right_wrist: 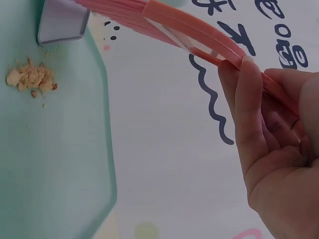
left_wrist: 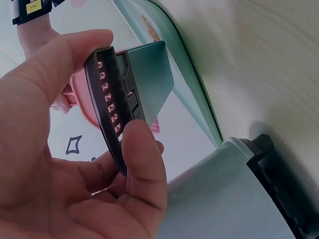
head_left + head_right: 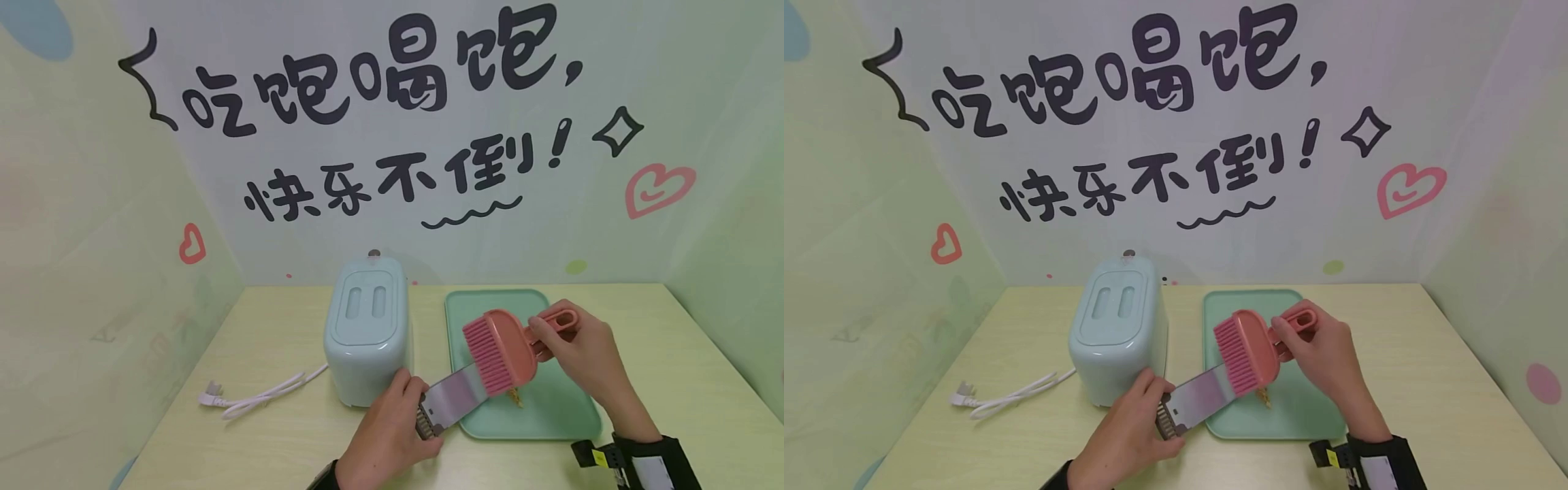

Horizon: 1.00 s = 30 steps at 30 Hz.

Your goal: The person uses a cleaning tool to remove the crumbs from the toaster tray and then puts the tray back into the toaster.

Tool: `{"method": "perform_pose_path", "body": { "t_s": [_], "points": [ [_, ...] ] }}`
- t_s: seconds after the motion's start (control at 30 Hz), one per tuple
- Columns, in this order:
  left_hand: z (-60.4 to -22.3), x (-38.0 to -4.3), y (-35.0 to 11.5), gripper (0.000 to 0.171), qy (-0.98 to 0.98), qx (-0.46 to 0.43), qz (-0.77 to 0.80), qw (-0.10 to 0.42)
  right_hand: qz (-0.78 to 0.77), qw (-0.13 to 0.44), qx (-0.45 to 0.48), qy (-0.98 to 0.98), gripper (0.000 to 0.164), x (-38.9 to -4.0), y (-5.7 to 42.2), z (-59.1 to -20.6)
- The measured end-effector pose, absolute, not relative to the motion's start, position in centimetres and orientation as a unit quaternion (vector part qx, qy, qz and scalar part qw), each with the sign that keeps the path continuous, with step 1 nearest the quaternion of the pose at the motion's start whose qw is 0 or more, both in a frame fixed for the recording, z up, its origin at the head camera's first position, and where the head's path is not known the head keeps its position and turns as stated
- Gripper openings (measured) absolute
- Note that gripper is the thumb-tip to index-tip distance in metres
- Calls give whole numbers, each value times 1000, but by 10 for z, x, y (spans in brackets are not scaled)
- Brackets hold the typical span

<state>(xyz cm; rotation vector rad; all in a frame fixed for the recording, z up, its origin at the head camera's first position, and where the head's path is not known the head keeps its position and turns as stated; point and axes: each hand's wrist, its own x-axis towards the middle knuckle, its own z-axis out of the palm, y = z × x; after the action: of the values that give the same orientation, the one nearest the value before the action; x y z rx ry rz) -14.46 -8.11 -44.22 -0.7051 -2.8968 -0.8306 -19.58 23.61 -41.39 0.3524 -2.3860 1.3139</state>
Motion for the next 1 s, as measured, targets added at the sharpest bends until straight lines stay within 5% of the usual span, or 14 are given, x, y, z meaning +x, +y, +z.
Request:
{"method": "perform_pose_path", "body": {
  "t_s": [0.17, 0.53, 0.8, 1.0],
  "points": [
    [-442, -144, -81, 57, -937, -228, -264, 26, 459, 156, 145, -863, 11, -196, 233, -417],
    [-443, -144, -82, 58, -936, -230, -264, 25, 410, 224, 129, -875, 9, -197, 239, -419],
    [-443, -144, -84, 57, -936, -230, -265, 22, 445, 158, 141, -870, 11, -194, 235, -417],
    [-443, -144, -84, 57, -937, -229, -264, 20, 401, 182, 129, -888, 9, -195, 234, -420]
  ]
}}
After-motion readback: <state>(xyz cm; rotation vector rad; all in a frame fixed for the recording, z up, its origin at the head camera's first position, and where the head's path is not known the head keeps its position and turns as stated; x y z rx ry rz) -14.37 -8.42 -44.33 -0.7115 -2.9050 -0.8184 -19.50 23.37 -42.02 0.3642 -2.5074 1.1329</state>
